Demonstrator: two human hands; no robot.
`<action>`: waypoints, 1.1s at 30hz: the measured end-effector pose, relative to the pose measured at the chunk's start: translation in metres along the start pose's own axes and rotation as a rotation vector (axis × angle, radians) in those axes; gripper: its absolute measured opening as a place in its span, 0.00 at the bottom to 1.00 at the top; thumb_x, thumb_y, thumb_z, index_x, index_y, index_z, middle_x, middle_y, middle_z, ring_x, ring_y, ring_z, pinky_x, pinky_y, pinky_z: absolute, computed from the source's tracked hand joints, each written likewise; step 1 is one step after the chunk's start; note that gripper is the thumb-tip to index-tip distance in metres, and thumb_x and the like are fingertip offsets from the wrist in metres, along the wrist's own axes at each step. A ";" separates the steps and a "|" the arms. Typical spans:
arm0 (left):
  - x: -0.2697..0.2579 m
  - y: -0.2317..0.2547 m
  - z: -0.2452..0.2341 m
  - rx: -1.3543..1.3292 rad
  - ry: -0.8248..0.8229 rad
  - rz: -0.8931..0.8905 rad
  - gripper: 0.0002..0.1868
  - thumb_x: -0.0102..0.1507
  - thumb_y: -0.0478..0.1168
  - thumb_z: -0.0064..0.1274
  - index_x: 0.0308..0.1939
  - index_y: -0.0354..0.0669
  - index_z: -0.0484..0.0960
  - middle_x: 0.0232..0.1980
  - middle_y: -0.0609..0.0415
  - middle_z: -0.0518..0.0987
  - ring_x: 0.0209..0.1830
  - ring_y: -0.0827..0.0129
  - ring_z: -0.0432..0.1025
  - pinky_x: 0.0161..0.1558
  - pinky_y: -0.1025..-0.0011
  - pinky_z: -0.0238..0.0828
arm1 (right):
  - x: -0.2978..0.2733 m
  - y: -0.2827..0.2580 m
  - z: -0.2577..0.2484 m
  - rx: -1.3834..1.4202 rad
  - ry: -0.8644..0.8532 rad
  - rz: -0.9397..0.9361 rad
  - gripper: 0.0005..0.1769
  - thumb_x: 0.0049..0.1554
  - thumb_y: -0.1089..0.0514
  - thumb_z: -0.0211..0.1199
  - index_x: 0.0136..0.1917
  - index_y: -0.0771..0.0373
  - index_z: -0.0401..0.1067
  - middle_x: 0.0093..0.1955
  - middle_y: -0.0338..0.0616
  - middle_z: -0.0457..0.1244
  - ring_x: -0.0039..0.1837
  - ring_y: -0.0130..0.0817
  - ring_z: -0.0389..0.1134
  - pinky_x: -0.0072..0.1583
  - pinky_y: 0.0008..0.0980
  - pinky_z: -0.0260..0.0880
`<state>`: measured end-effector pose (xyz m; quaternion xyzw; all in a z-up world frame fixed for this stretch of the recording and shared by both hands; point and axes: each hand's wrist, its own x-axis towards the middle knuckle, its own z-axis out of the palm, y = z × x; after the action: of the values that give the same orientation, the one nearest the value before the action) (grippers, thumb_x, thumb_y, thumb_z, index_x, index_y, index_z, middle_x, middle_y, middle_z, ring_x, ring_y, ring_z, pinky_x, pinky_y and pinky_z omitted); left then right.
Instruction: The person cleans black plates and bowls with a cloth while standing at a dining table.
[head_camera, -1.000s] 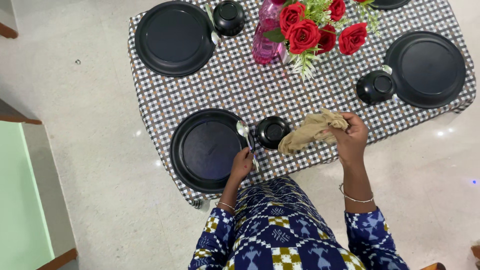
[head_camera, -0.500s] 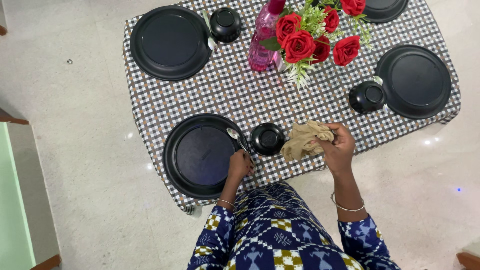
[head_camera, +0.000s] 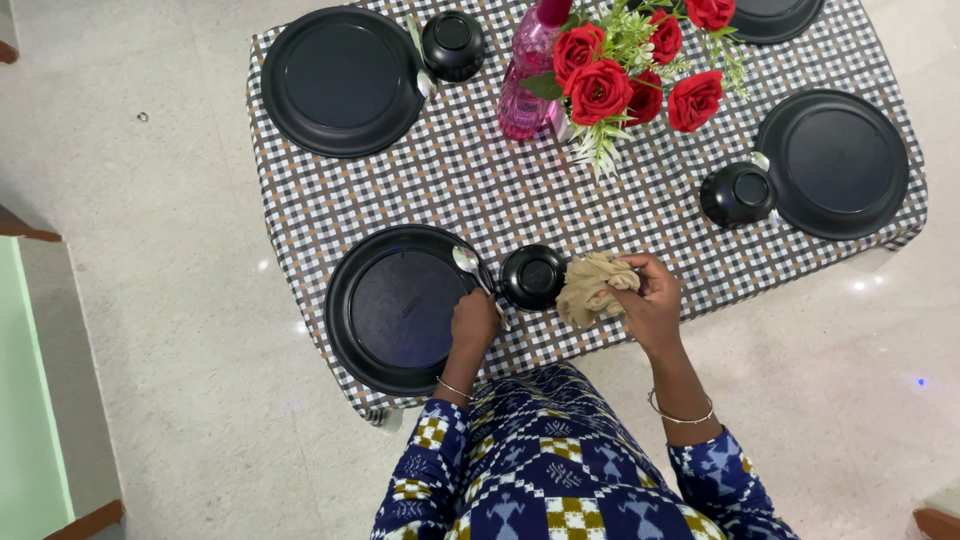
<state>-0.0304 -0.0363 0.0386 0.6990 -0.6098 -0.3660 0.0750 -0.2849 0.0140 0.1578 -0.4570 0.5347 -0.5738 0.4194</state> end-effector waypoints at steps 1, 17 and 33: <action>0.001 0.000 -0.001 0.008 0.010 -0.008 0.18 0.67 0.48 0.52 0.41 0.32 0.82 0.42 0.32 0.82 0.43 0.38 0.78 0.43 0.49 0.77 | 0.000 0.000 0.001 0.027 -0.003 0.016 0.15 0.57 0.75 0.62 0.58 0.73 0.69 0.52 0.50 0.69 0.52 0.31 0.73 0.52 0.28 0.78; -0.077 -0.006 -0.069 -0.233 0.073 0.369 0.13 0.64 0.43 0.59 0.46 0.39 0.79 0.27 0.49 0.82 0.25 0.58 0.78 0.29 0.61 0.73 | -0.036 -0.077 0.026 -0.057 0.171 -0.302 0.16 0.58 0.75 0.68 0.57 0.72 0.69 0.54 0.46 0.64 0.55 0.28 0.69 0.56 0.27 0.75; -0.135 0.059 -0.012 -0.714 -0.331 0.776 0.35 0.65 0.34 0.57 0.74 0.37 0.61 0.66 0.44 0.79 0.66 0.60 0.76 0.64 0.68 0.71 | -0.178 -0.117 0.003 0.010 0.124 -0.502 0.20 0.50 0.74 0.64 0.56 0.68 0.71 0.52 0.49 0.66 0.52 0.32 0.66 0.55 0.28 0.68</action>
<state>-0.0691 0.0677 0.1365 0.2874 -0.6643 -0.6006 0.3397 -0.2402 0.1945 0.2613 -0.5372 0.4266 -0.6895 0.2324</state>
